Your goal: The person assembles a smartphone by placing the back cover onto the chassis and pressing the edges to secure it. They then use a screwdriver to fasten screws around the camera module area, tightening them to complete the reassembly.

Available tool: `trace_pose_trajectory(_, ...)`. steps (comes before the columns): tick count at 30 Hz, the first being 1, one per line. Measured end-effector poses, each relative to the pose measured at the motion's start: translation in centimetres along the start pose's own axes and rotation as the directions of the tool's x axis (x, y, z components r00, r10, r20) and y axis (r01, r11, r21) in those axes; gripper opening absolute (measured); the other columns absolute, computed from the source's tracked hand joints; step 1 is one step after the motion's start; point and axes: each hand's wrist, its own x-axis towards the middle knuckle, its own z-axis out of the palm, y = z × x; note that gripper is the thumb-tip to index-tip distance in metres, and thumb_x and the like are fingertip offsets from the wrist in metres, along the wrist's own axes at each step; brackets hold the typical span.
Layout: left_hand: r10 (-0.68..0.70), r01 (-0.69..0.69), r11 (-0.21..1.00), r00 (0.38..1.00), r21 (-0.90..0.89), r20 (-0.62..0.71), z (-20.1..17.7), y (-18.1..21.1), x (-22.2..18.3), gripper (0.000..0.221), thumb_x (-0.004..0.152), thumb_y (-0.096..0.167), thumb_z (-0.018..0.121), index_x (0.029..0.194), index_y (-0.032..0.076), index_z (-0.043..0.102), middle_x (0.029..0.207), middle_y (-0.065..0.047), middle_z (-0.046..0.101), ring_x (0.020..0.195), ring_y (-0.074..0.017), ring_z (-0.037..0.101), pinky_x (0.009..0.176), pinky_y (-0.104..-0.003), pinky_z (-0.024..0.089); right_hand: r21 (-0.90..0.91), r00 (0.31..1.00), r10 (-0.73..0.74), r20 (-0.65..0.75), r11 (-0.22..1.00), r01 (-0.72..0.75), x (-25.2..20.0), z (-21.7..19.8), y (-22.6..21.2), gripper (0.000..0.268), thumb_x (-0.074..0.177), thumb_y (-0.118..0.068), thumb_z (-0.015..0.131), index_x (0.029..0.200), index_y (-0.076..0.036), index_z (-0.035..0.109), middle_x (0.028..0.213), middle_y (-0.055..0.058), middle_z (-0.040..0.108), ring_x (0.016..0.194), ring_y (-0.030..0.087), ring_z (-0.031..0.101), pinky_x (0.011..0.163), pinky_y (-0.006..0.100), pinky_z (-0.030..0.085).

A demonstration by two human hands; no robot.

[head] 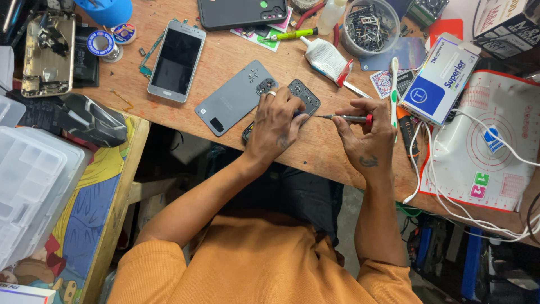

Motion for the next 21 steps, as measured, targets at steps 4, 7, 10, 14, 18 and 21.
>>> trace_pose_trajectory(4,-0.045,0.045,0.999,0.999,-0.028,0.013,0.0,-0.3,0.6,0.018,0.087,0.02,0.078,0.092,0.005,0.07,0.096,-0.011,0.059,0.092,-0.0271,0.055,0.091,-0.041,0.042,-0.016,1.0,-0.003,-0.005,1.0,0.003,0.1,0.0,0.0,0.039,0.095,0.003,0.079,0.123,0.0,0.053,0.106,0.014,0.076,0.104,0.021,0.077,0.09,0.031,0.063)
trace_pose_trajectory(7,-0.047,0.047,0.998,0.999,-0.05,0.007,-0.1,-0.4,0.8,0.02,0.084,0.021,0.081,0.091,0.006,0.071,0.095,-0.011,0.059,0.093,-0.027,0.056,0.09,-0.041,0.042,-0.03,1.0,-0.007,-0.01,1.0,0.007,0.1,-0.1,0.1,0.039,0.095,0.002,0.08,0.122,0.0,0.053,0.106,0.014,0.076,0.103,0.021,0.077,0.089,0.031,0.062)
trace_pose_trajectory(10,-0.081,0.082,0.995,0.996,-0.06,0.027,-0.1,-0.3,1.0,0.019,0.082,0.021,0.081,0.089,0.006,0.072,0.094,-0.01,0.058,0.091,-0.0258,0.055,0.088,-0.041,0.042,-0.017,1.0,-0.003,-0.007,1.0,0.003,0.1,-0.2,0.2,0.039,0.095,0.002,0.08,0.122,0.0,0.053,0.106,0.014,0.076,0.103,0.021,0.077,0.088,0.031,0.063)
trace_pose_trajectory(14,-0.124,0.126,0.988,0.992,-0.093,0.024,-0.1,0.0,1.4,0.017,0.081,0.021,0.082,0.086,0.007,0.073,0.09,-0.008,0.058,0.091,-0.0239,0.057,0.089,-0.04,0.042,-0.019,1.0,0.006,-0.006,1.0,-0.007,0.0,0.0,0.2,0.038,0.095,0.001,0.08,0.123,0.0,0.053,0.105,0.014,0.076,0.104,0.021,0.077,0.09,0.032,0.063)
trace_pose_trajectory(18,-0.161,0.166,0.981,0.985,-0.099,0.055,-0.2,0.1,1.6,0.014,0.082,0.019,0.081,0.084,0.007,0.073,0.089,-0.008,0.058,0.09,-0.0238,0.057,0.089,-0.04,0.043,-0.006,1.0,0.027,-0.01,1.0,-0.027,0.1,0.0,0.1,0.038,0.095,0.001,0.079,0.122,0.0,0.053,0.106,0.015,0.076,0.104,0.021,0.077,0.09,0.032,0.063)
trace_pose_trajectory(21,-0.18,0.186,0.979,0.98,-0.084,0.083,-0.3,0.0,1.8,0.012,0.08,0.017,0.08,0.083,0.007,0.074,0.088,-0.007,0.058,0.089,-0.0234,0.057,0.089,-0.041,0.044,0.013,0.999,0.034,-0.01,0.999,-0.034,0.2,0.0,0.1,0.038,0.095,0.001,0.079,0.122,-0.001,0.052,0.106,0.015,0.075,0.105,0.021,0.077,0.09,0.031,0.063)
